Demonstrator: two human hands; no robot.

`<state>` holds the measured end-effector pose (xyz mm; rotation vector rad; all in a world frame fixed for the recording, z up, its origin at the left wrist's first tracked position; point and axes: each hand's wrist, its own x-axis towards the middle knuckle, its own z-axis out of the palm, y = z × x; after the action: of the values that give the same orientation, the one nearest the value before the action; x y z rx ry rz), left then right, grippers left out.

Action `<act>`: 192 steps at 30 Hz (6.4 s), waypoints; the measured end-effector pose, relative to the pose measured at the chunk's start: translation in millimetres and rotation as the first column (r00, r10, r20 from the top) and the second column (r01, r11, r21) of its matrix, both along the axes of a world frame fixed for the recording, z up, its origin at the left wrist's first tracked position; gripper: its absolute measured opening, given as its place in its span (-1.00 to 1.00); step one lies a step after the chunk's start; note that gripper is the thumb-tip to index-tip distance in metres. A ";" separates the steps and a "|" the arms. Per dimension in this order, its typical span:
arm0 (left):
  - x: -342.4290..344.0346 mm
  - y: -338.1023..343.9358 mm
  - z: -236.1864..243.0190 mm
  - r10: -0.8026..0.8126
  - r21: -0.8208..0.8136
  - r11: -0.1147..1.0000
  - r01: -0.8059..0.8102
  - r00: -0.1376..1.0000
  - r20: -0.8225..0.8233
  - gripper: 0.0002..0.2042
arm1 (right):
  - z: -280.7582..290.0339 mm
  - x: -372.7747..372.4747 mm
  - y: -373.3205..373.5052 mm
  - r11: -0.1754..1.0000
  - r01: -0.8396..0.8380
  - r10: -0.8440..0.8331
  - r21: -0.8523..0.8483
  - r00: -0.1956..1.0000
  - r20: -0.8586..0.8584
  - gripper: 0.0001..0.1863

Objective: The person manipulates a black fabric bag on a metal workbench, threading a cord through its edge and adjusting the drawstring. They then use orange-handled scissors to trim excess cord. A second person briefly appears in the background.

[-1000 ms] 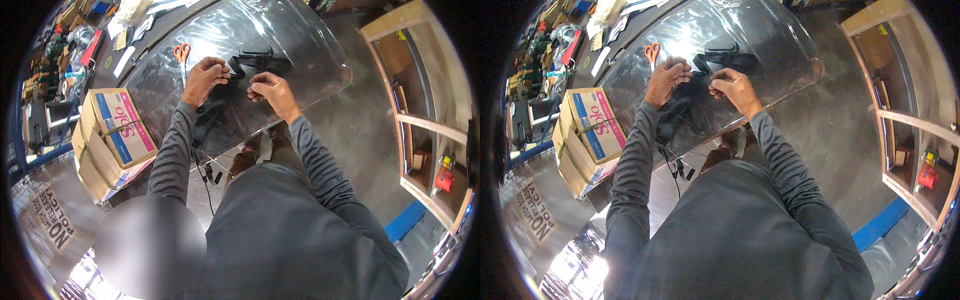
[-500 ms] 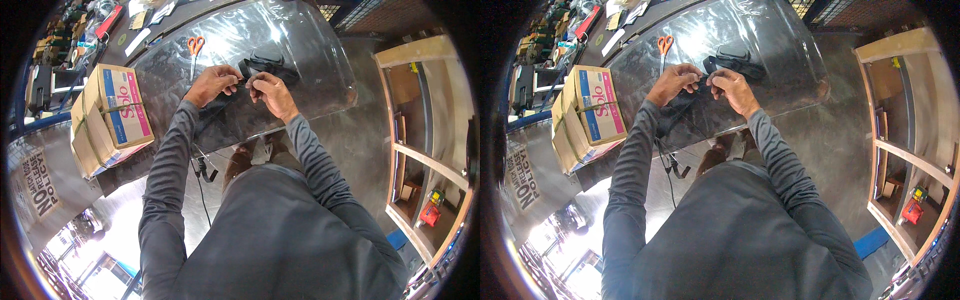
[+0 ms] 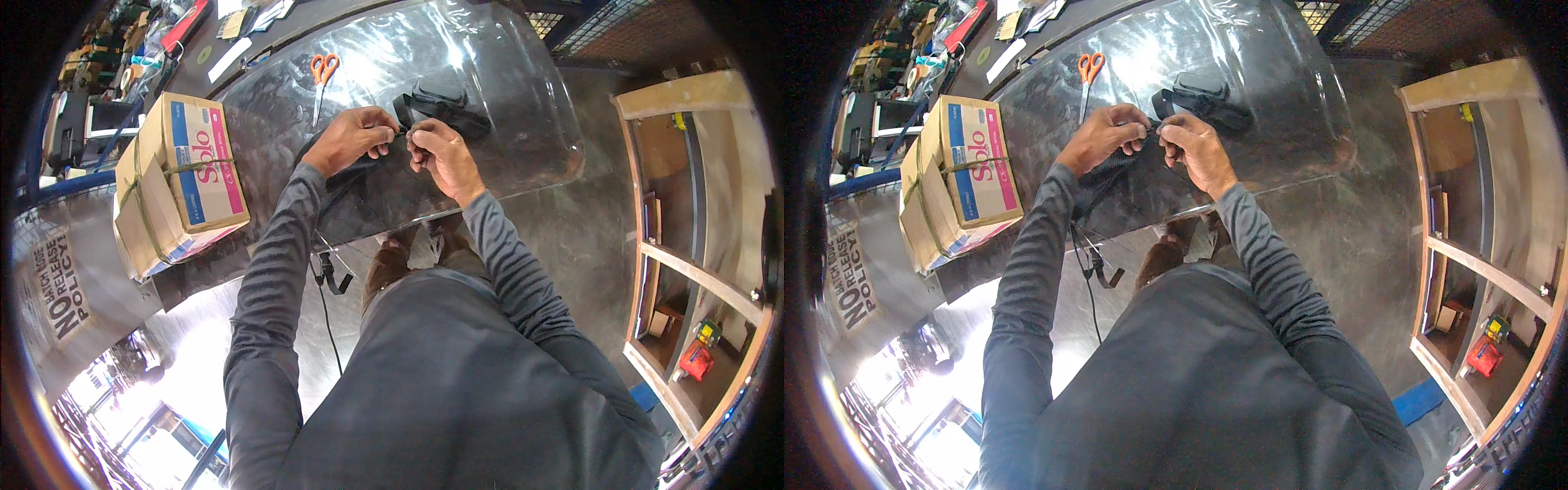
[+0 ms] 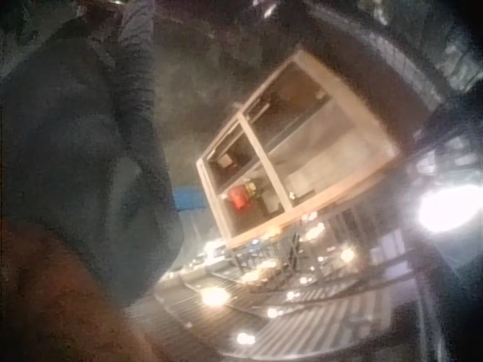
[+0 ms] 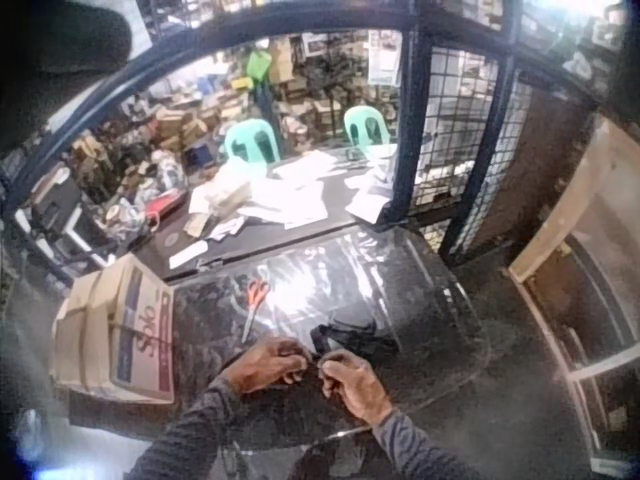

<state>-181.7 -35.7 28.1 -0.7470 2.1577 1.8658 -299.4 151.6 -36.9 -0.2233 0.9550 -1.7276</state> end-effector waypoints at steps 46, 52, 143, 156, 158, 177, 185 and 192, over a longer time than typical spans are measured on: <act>-5.2 -8.5 3.2 -0.264 -0.054 0.962 0.269 0.961 0.076 -0.83 | -2.9 8.8 6.0 0.983 -0.183 0.183 0.004 0.983 -0.024 -0.80; -6.0 -11.2 -3.0 -0.314 -0.123 0.941 0.315 0.949 0.028 -0.84 | -6.1 9.4 5.7 0.983 -0.183 0.183 0.004 0.983 0.002 -0.83; 6.8 -7.5 -10.6 -0.263 -0.067 0.963 0.260 0.964 -0.030 -0.81 | -5.7 33.5 7.9 1.000 0.007 -0.007 0.025 1.000 -0.017 -0.82; 7.5 -7.7 -12.5 -0.269 -0.094 0.960 0.265 0.963 -0.035 -0.77 | -5.4 32.8 6.4 0.999 0.014 -0.013 0.033 1.000 -0.013 -0.85; 6.9 -7.6 -11.0 -0.259 -0.063 0.964 0.257 0.966 -0.027 -0.78 | -8.2 33.0 6.3 0.998 0.032 -0.031 0.047 0.999 -0.038 -0.84; 11.3 15.7 -19.3 -0.120 -0.135 0.987 0.086 0.957 -0.264 -0.83 | 17.3 42.2 5.1 0.948 0.202 -0.079 0.246 0.897 -0.434 -0.83; 7.2 10.1 -22.5 -0.353 -0.576 0.809 0.115 0.879 -0.321 -0.87 | 21.9 24.1 3.8 0.941 0.202 -0.064 0.270 0.894 -0.443 -0.88; 12.6 8.0 -24.5 -0.466 -0.791 0.609 0.060 0.834 -0.295 -0.88 | 17.3 19.1 45.0 0.937 0.145 0.022 0.317 0.883 -0.468 -0.88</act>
<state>-169.0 -27.7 3.7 0.0252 3.2053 0.9700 -280.3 196.6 -19.6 -0.3919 1.6188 -1.5564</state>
